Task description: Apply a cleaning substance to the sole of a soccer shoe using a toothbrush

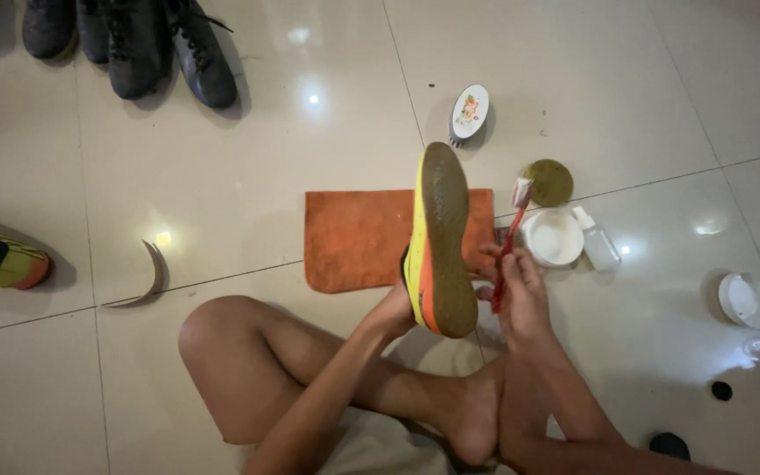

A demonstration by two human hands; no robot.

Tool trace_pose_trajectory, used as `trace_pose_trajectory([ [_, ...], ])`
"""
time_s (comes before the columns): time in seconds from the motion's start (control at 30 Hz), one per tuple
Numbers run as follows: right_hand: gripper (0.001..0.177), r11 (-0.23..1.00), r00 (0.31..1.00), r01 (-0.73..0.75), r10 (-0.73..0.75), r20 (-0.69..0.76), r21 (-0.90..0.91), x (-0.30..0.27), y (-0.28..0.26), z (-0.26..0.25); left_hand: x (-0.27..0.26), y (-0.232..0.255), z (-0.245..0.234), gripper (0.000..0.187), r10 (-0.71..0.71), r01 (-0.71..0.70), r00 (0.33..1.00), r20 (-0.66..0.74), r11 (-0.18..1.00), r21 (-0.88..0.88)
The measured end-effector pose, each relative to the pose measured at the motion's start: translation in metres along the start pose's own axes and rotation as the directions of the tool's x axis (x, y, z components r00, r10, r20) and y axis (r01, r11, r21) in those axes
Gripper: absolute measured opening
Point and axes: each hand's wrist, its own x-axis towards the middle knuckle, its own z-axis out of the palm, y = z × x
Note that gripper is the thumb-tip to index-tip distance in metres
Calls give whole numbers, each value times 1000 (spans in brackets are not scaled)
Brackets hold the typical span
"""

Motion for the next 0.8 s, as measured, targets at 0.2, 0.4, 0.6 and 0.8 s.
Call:
trace_pose_trajectory([
  [0.2,82,952,948,-305,303,-93,-8,-5,-10,20,2,-8,4,100,90,-97,994,66,990,107],
  [0.4,28,946,963,-248,264,-52,211,17,26,-15,10,16,15,97,114,-134,987,113,973,186],
  [0.6,31,964,965,-220,238,-110,150,5,4,-16,12,60,6,79,-155,120,963,222,979,167],
  [0.8,26,994,989,-94,88,-118,-48,23,58,-42,15,91,16,71,-380,376,925,20,922,94],
])
